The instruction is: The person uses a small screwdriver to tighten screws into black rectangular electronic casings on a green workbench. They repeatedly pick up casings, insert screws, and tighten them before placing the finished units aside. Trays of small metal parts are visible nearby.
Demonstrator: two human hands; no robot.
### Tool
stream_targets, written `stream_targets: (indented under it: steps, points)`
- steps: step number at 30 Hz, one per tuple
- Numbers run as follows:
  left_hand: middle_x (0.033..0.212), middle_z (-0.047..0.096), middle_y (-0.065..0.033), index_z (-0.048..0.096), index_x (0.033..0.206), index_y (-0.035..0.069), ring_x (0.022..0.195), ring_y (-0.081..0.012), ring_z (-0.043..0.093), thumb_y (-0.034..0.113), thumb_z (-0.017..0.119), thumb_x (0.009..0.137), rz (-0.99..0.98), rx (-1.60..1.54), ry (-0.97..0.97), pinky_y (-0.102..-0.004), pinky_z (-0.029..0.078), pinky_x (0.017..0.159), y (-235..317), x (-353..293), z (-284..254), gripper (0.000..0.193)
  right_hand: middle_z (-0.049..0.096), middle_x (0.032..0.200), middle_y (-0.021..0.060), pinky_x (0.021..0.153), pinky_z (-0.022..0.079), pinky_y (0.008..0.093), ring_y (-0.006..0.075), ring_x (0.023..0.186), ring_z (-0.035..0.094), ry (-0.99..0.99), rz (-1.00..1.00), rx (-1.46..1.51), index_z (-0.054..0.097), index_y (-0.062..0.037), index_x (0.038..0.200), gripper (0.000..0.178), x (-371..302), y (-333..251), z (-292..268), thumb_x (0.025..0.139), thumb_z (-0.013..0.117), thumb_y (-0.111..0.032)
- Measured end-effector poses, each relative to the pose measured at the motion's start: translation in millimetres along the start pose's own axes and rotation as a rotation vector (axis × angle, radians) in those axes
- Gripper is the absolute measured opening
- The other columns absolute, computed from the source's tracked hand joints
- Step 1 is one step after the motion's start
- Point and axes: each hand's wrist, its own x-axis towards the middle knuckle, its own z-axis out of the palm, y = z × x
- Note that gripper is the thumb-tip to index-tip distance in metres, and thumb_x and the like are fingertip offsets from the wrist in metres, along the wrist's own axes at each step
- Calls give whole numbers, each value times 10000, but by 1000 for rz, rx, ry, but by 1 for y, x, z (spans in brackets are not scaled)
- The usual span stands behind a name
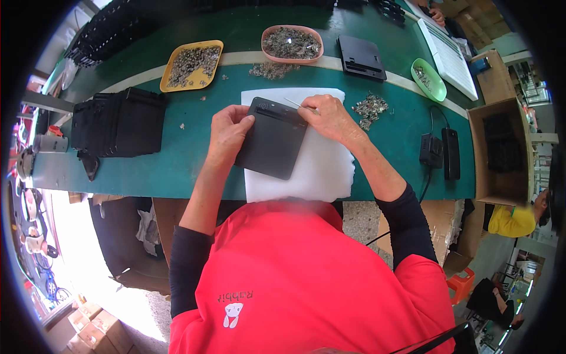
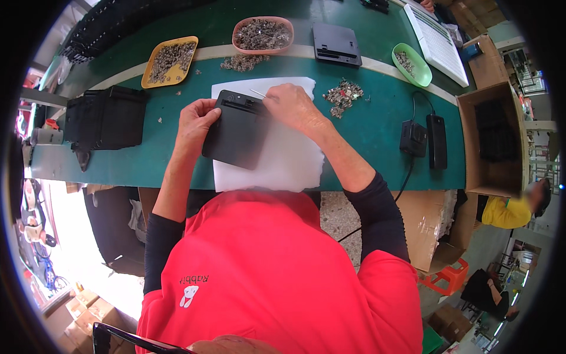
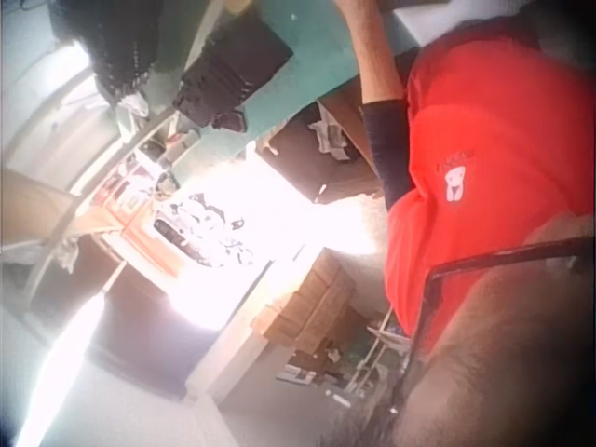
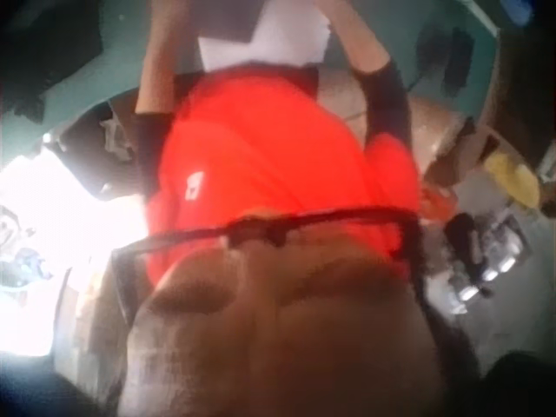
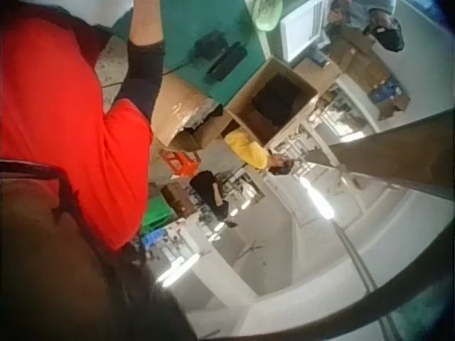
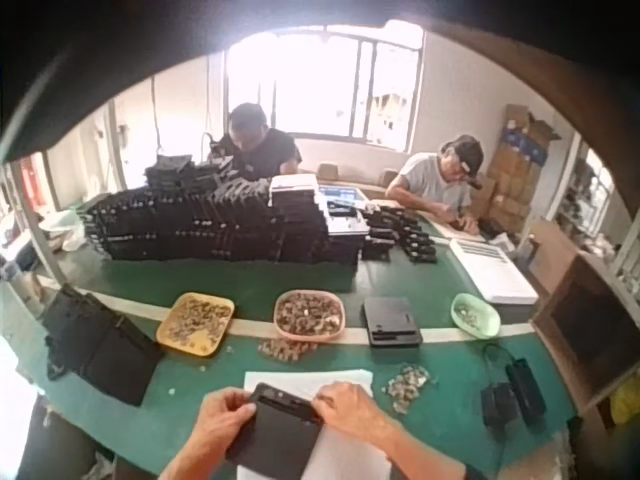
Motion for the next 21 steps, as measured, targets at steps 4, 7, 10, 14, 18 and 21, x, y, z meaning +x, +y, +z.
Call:
stream_targets:
  steps: [4,7,10,14,18,21]
  points:
    - [913,697,-87,636,1079,-70,778,-131,653,24,615,880,-129,-164,-119,-257,528,709,8,9,-18,221,646,681,104,651,487,319,155,631,580,-28,77,199,693,24,876,289,2,12,0,895,595,-247]
    - [976,690,-88,631,1107,-53,848,-136,655,32,629,892,-217,-226,-196,-249,529,763,13,16,-33,231,647,685,82,629,476,304,141,631,574,3,101,246,695,19,868,290,1,12,1,898,594,-251]
    - [1001,687,-90,621,1127,-50,862,-135,658,37,626,903,-276,-381,-267,-259,527,819,14,20,-44,240,644,678,81,617,474,301,138,620,572,30,82,256,694,20,860,295,0,15,4,901,593,-254]
    - [1015,687,-87,616,1133,-48,868,-132,659,44,632,905,-228,-413,-286,-265,530,828,17,19,-50,246,629,655,69,601,469,294,127,604,562,56,85,282,704,12,860,297,0,16,6,900,595,-262]
    - [1002,689,-74,626,1092,-32,856,-117,647,30,625,906,70,-273,-160,-254,522,781,44,5,-34,197,605,630,40,552,447,277,101,563,535,67,55,288,719,-6,863,289,-1,22,7,899,590,-262]
    - [943,680,-67,632,1045,-5,826,-139,639,-1,615,893,406,189,46,-266,503,743,89,-23,-11,153,585,615,10,502,416,257,73,527,503,69,109,326,727,-19,861,287,-2,20,7,904,583,-264]
